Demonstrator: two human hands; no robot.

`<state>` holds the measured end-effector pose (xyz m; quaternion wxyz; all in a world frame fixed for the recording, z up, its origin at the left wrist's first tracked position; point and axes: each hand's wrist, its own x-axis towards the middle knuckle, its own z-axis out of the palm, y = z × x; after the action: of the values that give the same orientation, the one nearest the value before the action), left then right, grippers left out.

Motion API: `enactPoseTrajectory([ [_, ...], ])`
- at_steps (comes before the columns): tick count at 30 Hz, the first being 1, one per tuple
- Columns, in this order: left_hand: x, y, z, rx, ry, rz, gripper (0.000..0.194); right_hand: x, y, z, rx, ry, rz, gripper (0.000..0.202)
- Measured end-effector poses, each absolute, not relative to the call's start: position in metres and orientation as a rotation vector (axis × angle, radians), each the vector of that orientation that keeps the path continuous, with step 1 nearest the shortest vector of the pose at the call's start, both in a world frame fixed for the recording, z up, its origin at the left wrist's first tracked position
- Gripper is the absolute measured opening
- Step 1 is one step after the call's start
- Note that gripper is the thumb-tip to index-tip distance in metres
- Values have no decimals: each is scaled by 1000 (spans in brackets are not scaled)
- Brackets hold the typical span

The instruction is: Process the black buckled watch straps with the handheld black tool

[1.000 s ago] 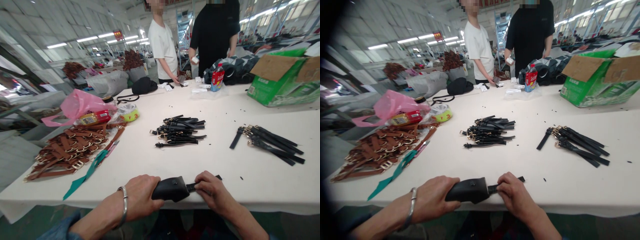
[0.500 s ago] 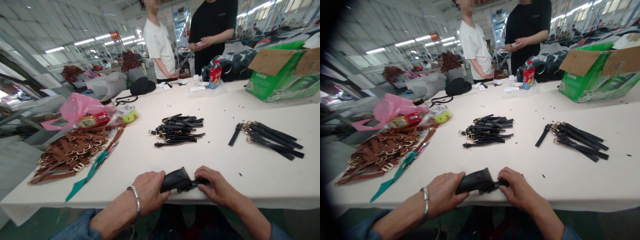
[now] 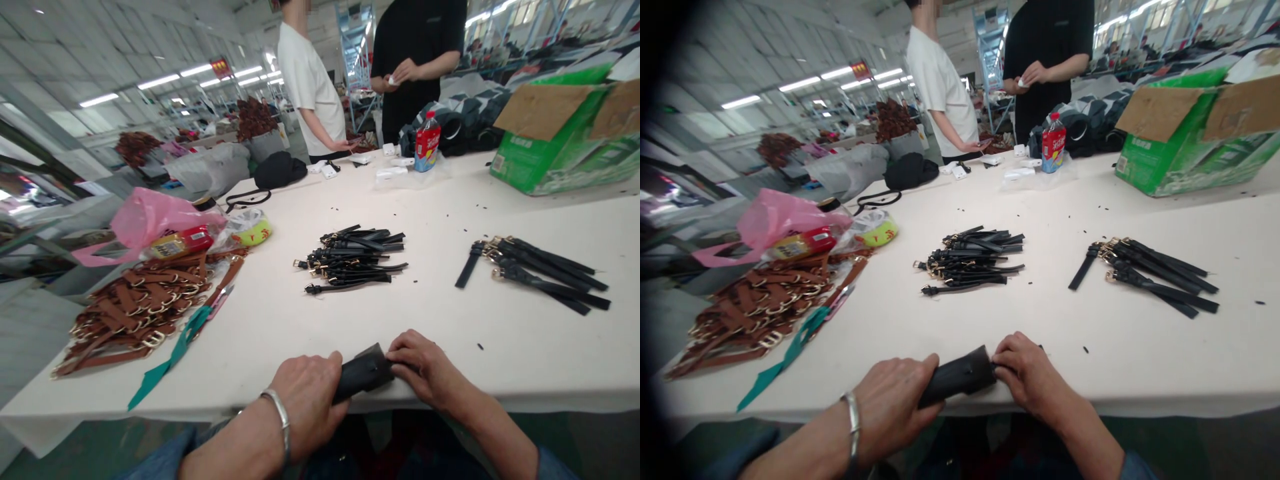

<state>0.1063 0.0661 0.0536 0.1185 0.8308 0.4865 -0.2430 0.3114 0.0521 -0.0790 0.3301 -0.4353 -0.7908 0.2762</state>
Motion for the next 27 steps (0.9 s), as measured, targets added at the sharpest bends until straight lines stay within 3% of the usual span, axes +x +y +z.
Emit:
enactPoseTrajectory([
  [27, 97, 93, 57, 2417, 1420, -714, 31, 314, 49, -84, -1172, -1894, 805, 26],
])
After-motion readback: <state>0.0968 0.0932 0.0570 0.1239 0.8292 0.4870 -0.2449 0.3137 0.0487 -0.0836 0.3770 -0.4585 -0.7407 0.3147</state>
